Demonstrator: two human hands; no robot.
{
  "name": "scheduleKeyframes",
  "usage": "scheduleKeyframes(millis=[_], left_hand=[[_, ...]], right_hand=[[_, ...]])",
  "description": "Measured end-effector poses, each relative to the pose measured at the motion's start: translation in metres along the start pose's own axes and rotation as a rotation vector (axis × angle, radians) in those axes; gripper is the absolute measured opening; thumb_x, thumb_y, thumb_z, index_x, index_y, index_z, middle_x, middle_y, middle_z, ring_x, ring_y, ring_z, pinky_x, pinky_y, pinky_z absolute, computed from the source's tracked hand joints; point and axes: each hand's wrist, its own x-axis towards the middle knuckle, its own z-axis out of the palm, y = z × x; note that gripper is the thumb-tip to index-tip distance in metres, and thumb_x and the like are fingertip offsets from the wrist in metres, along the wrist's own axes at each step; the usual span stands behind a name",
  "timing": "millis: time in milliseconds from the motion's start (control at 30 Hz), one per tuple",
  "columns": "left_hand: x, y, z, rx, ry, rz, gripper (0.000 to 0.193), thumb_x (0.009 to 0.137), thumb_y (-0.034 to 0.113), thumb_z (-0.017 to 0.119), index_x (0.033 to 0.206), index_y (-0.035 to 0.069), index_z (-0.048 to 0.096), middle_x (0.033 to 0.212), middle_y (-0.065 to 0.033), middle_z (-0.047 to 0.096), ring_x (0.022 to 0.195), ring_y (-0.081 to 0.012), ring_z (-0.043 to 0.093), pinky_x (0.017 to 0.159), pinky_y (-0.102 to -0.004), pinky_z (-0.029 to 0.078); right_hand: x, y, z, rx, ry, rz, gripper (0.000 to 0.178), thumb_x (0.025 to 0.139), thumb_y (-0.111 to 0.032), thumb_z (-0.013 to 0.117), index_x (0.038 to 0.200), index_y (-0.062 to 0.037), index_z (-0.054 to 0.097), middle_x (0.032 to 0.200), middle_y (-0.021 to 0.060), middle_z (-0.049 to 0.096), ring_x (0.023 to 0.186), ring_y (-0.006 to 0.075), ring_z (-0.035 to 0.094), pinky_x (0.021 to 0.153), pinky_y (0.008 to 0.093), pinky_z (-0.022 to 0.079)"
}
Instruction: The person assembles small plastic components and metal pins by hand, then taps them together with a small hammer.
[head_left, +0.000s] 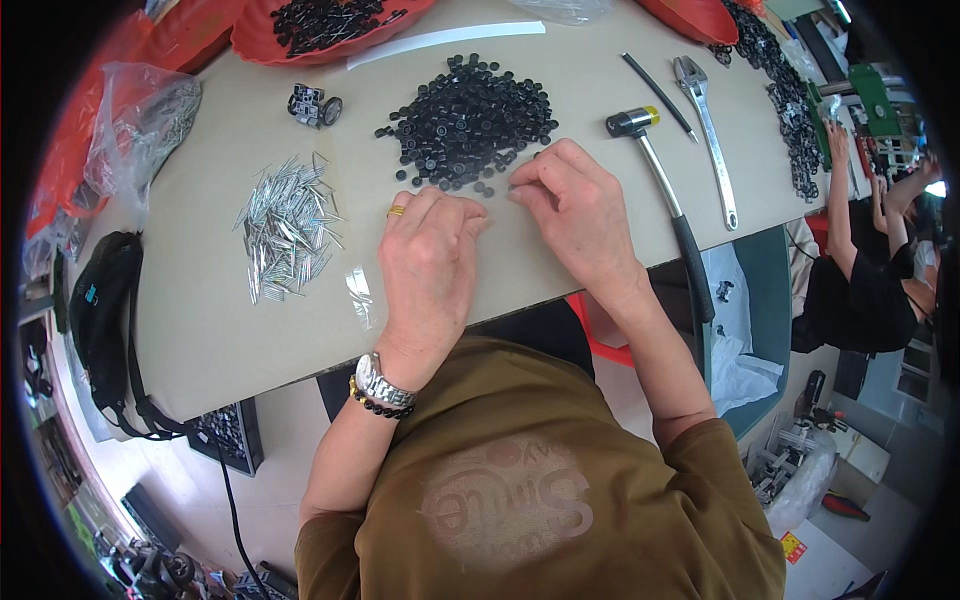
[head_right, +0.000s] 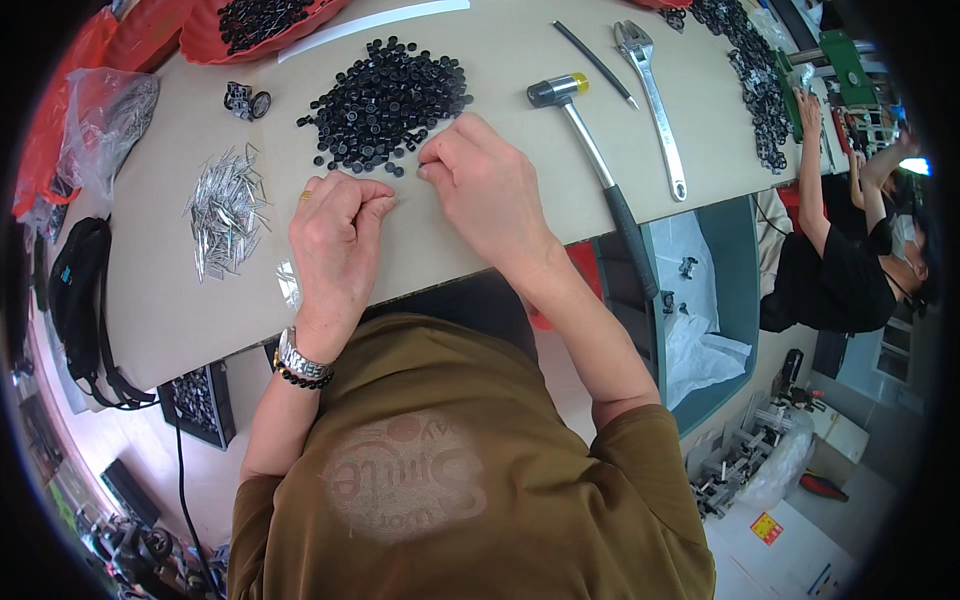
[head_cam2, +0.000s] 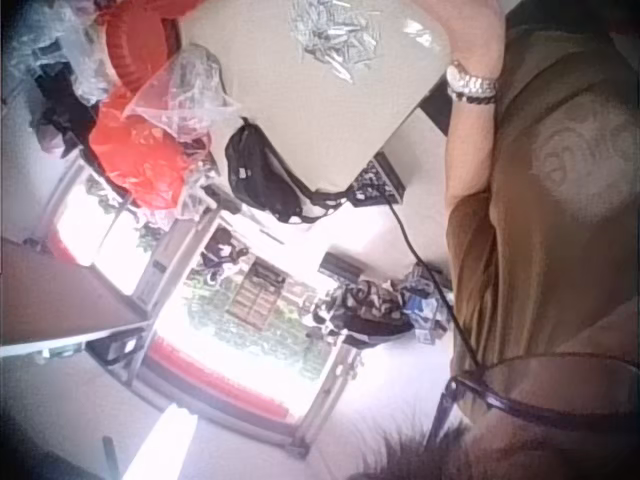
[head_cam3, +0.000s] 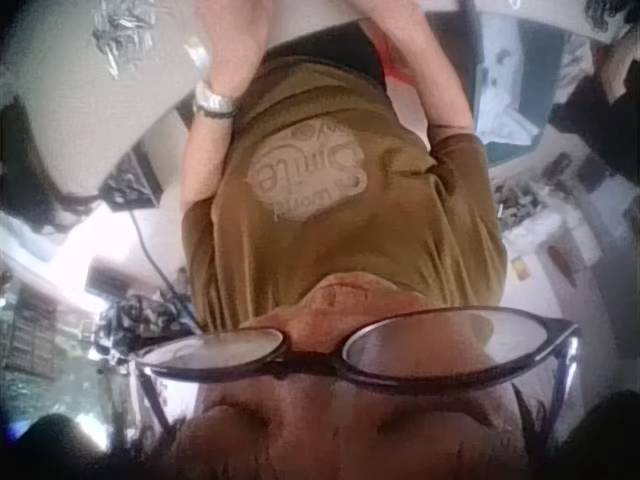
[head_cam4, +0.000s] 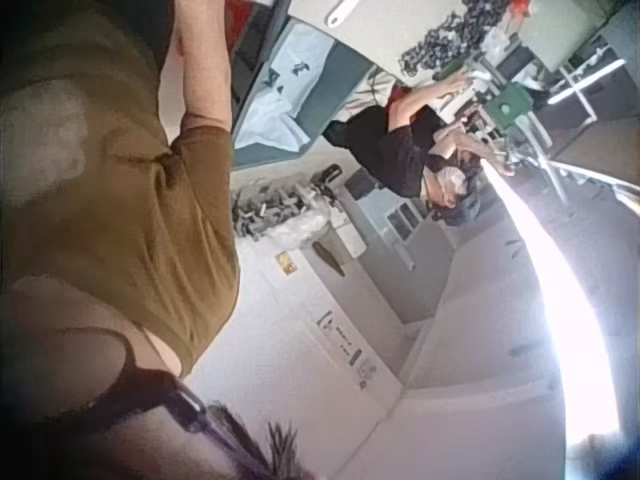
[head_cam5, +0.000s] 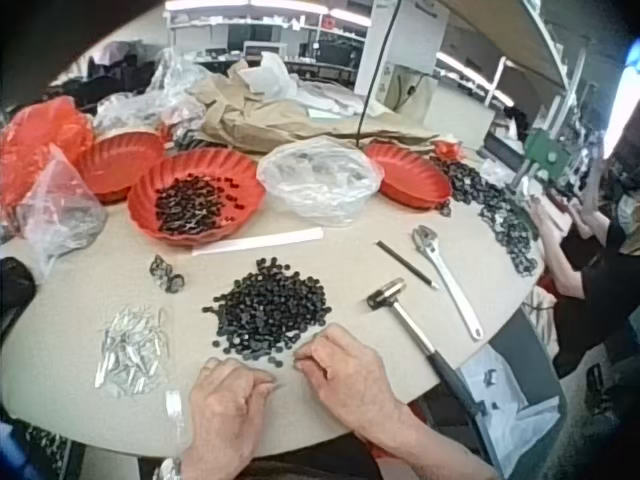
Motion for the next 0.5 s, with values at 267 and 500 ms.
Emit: scheduleKeyframes(millis=[267, 500], left_hand=[[-0.001, 0.000, 0.000, 0.006, 0.001, 0.010, 0.012, 0.076, -0.004, 0.077, 0.081, 0.001, 0.068, 0.075, -0.0104, 0.060, 0.071, -0.0299, 0.054, 0.068, -0.0393, 0.046], [0.000, -0.001, 0.001, 0.003, 0.021, 0.043, 0.012, 0.076, -0.007, 0.075, 0.080, 0.000, 0.066, 0.074, -0.0103, 0.061, 0.068, -0.0282, 0.052, 0.065, -0.0374, 0.043]], right_hand=[[-0.002, -0.018, -0.006, 0.174, -0.023, -0.091, 0.014, 0.083, 0.002, 0.076, 0.096, -0.0021, 0.071, 0.090, 0.0076, 0.069, 0.072, 0.0204, 0.066, 0.062, 0.0308, 0.053], [-0.004, -0.021, -0.001, 0.175, -0.060, -0.163, 0.011, 0.086, -0.003, 0.074, 0.095, -0.0049, 0.069, 0.087, 0.0087, 0.067, 0.076, 0.0270, 0.068, 0.065, 0.0348, 0.055]])
